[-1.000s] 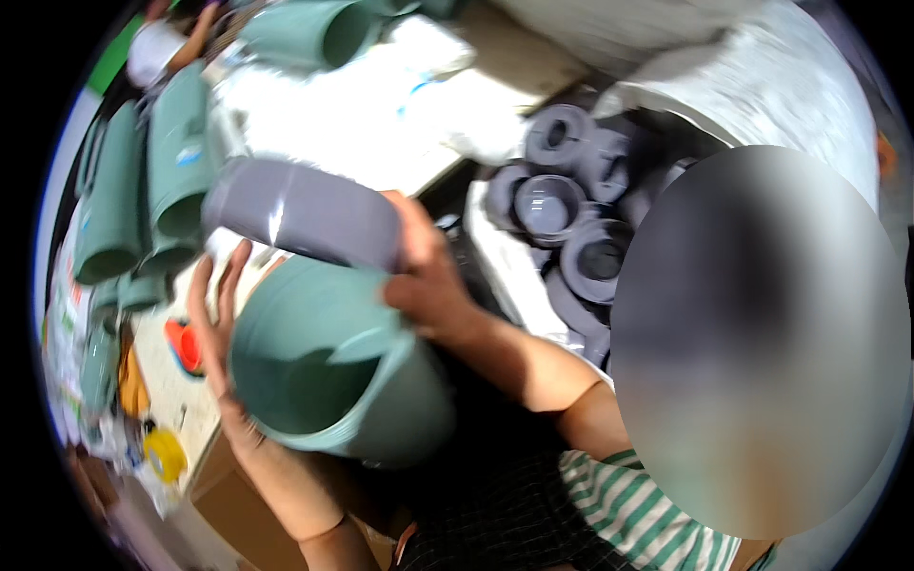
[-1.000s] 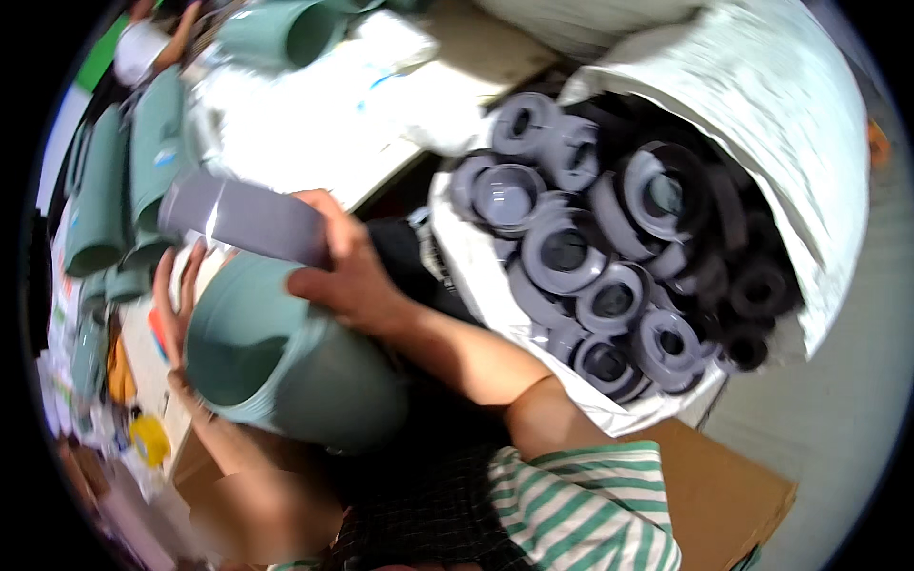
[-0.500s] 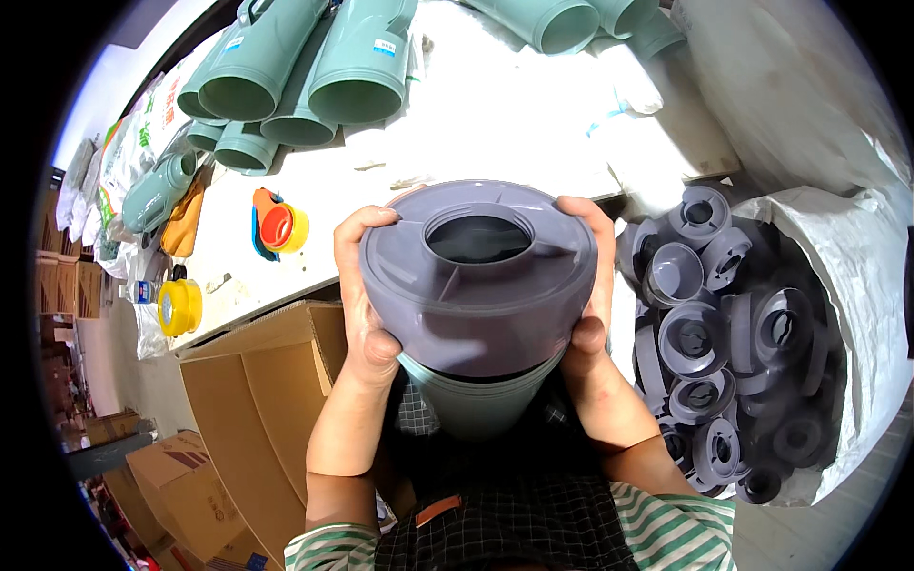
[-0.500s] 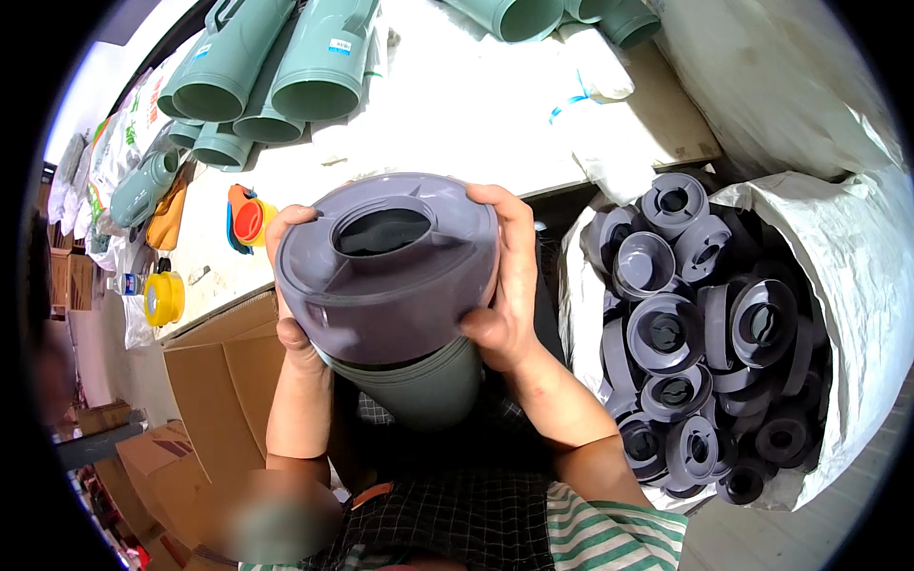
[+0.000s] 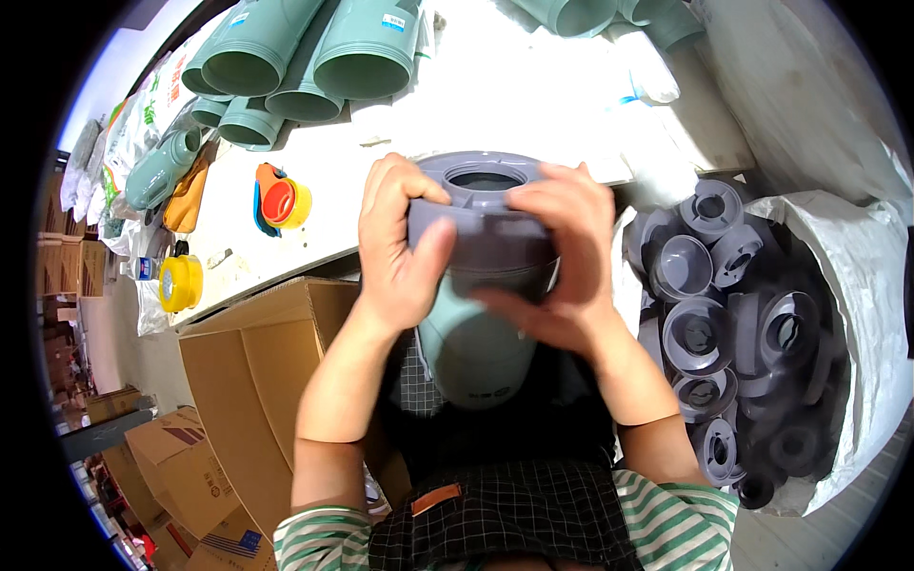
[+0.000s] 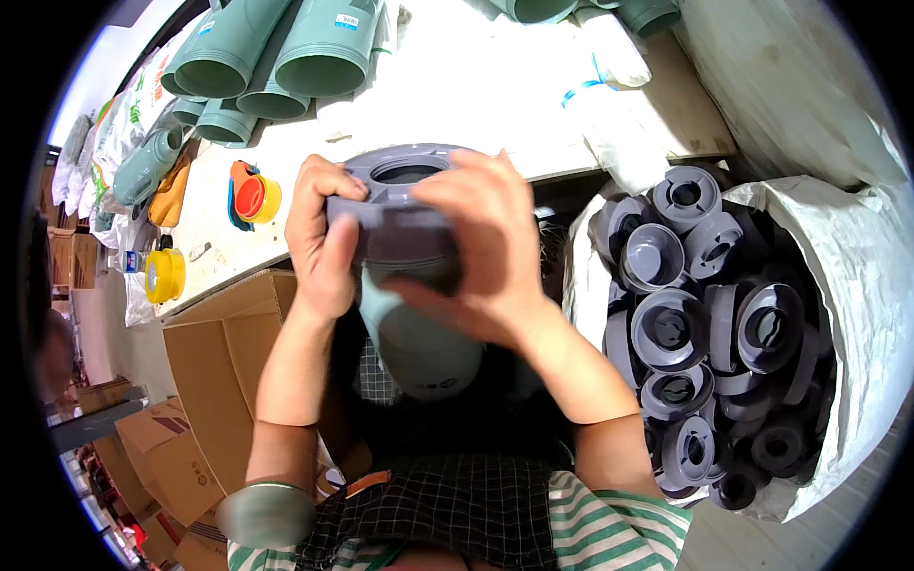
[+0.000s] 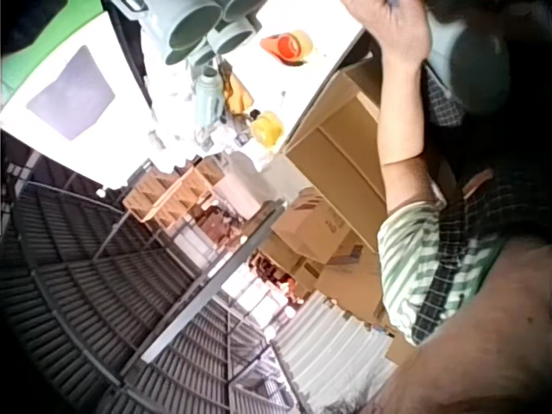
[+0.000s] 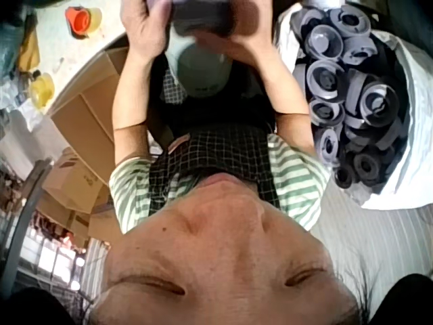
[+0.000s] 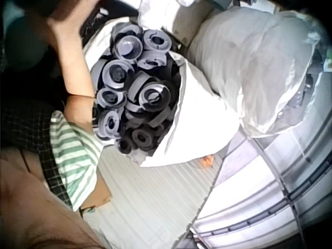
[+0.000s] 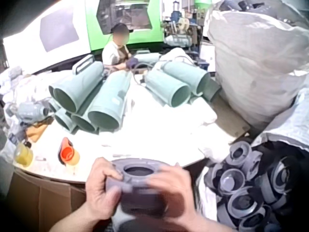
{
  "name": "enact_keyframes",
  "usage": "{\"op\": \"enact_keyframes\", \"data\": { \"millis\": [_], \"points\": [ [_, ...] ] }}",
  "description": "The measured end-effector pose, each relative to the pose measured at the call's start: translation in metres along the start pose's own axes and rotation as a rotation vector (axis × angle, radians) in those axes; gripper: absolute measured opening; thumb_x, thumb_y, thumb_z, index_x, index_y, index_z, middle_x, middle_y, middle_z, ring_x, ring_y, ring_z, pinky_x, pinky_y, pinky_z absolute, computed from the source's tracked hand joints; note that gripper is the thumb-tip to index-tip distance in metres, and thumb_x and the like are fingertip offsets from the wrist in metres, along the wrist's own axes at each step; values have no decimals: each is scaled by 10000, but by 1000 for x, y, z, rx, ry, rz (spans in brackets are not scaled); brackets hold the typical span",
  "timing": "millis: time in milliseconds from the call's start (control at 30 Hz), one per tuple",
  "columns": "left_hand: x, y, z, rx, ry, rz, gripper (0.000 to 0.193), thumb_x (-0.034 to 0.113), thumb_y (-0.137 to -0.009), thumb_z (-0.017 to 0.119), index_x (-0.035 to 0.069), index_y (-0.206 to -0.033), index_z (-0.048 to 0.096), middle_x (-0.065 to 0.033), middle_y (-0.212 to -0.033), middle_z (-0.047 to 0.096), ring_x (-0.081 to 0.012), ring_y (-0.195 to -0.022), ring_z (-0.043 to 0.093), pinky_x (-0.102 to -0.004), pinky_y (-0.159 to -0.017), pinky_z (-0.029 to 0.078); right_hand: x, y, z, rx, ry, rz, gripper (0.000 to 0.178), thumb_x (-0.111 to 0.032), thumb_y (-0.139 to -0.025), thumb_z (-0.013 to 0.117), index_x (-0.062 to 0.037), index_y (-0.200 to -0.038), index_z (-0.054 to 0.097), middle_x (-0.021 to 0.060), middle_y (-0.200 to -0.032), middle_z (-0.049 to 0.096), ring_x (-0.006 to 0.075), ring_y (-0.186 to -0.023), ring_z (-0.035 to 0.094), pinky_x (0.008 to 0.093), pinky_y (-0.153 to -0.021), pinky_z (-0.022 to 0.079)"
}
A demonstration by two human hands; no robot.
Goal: The person assembles light green electric kettles by attaching grey lids and black handles. They pick up kettle bodies from a table, retrieve lids from a large white sack, and secure the parts together. The assembled units are then placed into a cardboard box.
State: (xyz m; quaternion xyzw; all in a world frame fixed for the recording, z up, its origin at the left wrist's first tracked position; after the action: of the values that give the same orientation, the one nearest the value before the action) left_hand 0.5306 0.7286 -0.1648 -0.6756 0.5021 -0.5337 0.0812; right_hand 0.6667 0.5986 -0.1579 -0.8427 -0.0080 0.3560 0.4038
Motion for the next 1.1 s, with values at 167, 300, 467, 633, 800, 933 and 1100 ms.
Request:
{"op": "enact_keyframes", "data": {
  "millis": [167,300,467,633,800,933,1100],
  "points": [
    [-9,3,26,34,83,-147,351,355,-1024,532,10,-1070,577,-137,-996,557,-269,-901,515,-369,-865,434,0,1,9,7,94,55,597,-323,-642,901,-108,-1133,639,106,-1066,624,353,-1023,571,598,-1123,290],
    [-50,52,13,212,74,-410,439,392,-1071,472,-21,-1142,605,-100,-1007,590,-222,-971,576,-348,-926,451,52,32,-44,353,-533,420,288,-272,-752,847,-120,-843,619,21,-812,645,248,-997,569,537,-1179,314],
    [-66,165,31,-87,384,-1179,330,161,-1048,512,-19,-878,730,-56,-802,691,-144,-717,611,-276,-716,498,113,94,-89,269,-1748,96,405,-460,-1021,581,-156,-759,526,-53,-711,621,159,-974,532,464,-1258,191],
    [40,-44,85,-329,279,5,69,68,-778,786,65,-822,733,-73,-794,681,-257,-705,624,-361,-662,499,129,96,-78,138,-1830,29,389,-428,-980,676,-161,-723,557,-18,-707,671,164,-966,597,491,-1237,220],
    [-193,-35,192,-105,-372,-204,105,95,-889,686,6,-834,690,-125,-751,643,-286,-708,617,-383,-715,497,133,69,-63,101,-1889,69,380,-410,-989,649,-120,-753,581,-9,-708,668,145,-988,590,482,-1240,223],
    [-221,-53,213,-321,-263,-706,265,213,-1002,586,-9,-904,693,-179,-937,705,-364,-865,659,-438,-798,511,158,69,-67,159,-1912,36,339,-417,-999,641,-153,-802,559,-17,-784,658,169,-969,580,590,-1219,242],
    [-250,-49,180,134,282,-902,244,182,-1022,545,-15,-946,666,-159,-875,690,-252,-858,671,-370,-790,515,191,78,-9,162,-1804,910,254,-338,-1019,616,-106,-1040,514,20,-825,494,182,-865,588,354,-694,586]
  ]
}}
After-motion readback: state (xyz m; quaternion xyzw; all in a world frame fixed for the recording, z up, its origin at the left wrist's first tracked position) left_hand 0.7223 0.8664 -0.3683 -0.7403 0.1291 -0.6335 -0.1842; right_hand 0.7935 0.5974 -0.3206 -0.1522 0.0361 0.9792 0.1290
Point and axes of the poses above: each hand's wrist, its own y-axis away from the middle knuckle, its own z-axis out of the palm, x = y × z, the point moved 7 cm from there along -y, towards the middle knuckle
